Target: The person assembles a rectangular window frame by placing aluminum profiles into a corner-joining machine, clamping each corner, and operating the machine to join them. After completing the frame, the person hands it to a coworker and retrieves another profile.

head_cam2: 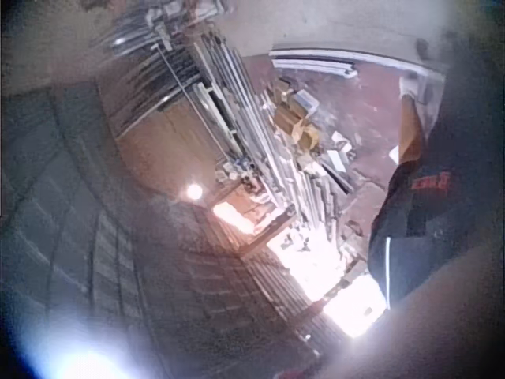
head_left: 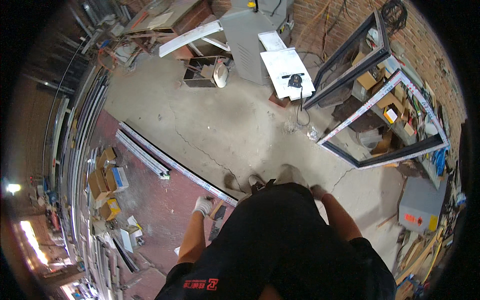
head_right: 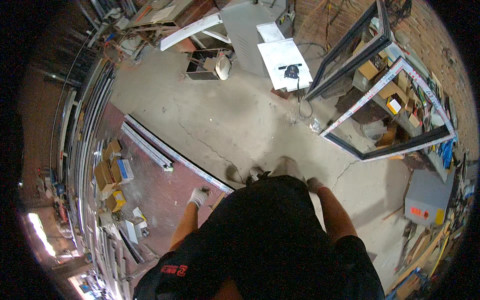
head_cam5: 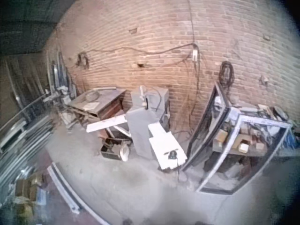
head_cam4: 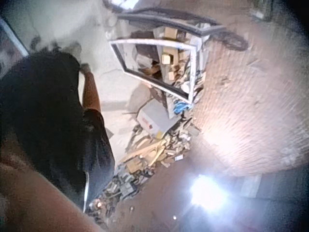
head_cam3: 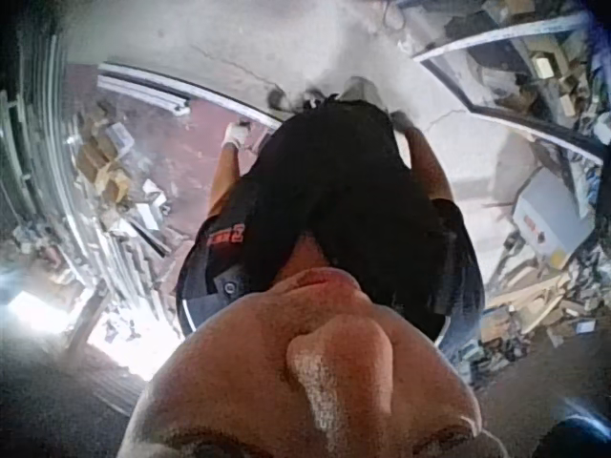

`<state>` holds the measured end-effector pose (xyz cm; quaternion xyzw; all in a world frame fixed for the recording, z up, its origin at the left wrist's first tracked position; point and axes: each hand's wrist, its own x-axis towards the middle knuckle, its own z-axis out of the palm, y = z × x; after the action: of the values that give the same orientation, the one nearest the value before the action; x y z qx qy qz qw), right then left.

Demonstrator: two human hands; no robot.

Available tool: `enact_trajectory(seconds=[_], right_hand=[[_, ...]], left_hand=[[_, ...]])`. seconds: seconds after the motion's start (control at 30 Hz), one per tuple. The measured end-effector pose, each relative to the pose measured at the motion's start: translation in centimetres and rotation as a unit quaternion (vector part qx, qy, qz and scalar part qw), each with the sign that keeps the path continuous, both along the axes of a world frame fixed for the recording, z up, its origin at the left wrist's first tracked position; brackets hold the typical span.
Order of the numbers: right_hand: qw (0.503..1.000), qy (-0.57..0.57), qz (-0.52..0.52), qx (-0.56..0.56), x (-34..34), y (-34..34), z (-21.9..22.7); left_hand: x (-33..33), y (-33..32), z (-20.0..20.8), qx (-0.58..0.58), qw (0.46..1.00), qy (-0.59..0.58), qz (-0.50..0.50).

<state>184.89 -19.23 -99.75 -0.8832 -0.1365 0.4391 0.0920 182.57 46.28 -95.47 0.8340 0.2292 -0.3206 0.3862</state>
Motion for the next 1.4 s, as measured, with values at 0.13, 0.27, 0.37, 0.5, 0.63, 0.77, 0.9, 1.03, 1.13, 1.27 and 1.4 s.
enact_trajectory(seconds=[0.13, 0.27, 0.37, 0.5, 0.63, 0.77, 0.9, 1.03, 1.13, 1.27, 1.4], right_hand=[[0.995, -0.041, -0.085, 0.026, 7.7, 3.1, 0.8], [0.986, 0.025, -0.166, 0.018, 12.7, 5.3, 3.9], [0.988, 0.092, -0.119, -0.034, 16.7, 5.7, 3.4], [0.989, 0.131, -0.019, -0.072, 23.1, 5.8, -0.2], [0.998, 0.060, -0.012, -0.006, 31.1, 8.2, -1.2], [0.986, 0.058, -0.126, 0.088, 36.6, 11.9, 2.6], [0.986, 0.020, -0.115, 0.122, 37.6, 14.3, 2.6], [0.995, -0.033, -0.078, 0.050, 32.8, 14.4, -0.3], [0.971, 0.096, -0.217, -0.013, 26.6, 17.2, -1.6], [0.887, 0.216, -0.401, 0.072, 18.0, 22.5, -0.5], [0.849, 0.229, -0.472, 0.070, 14.2, 25.7, 1.5]], left_hand=[[9.8, 5.3, 1.2, 0.015, 0.999, -0.030, -0.042], [15.9, 6.8, 2.3, -0.105, 0.987, -0.017, 0.118], [17.0, 7.2, 2.6, -0.023, 0.998, -0.011, 0.054], [16.0, 7.5, 0.2, -0.087, 0.996, 0.000, 0.034], [15.4, 9.0, -0.4, 0.012, 0.990, 0.051, -0.130], [18.5, 9.8, 0.7, 0.032, 0.984, 0.094, -0.150], [25.8, 11.4, 1.0, 0.038, 0.972, 0.096, -0.209], [36.5, 14.5, 1.7, 0.045, 0.965, 0.078, -0.247], [45.9, 17.2, 4.8, -0.049, 0.984, 0.029, -0.169], [53.8, 17.3, 9.0, -0.085, 0.996, 0.033, 0.018], [57.0, 15.7, 11.9, 0.039, 0.979, 0.002, -0.202]])
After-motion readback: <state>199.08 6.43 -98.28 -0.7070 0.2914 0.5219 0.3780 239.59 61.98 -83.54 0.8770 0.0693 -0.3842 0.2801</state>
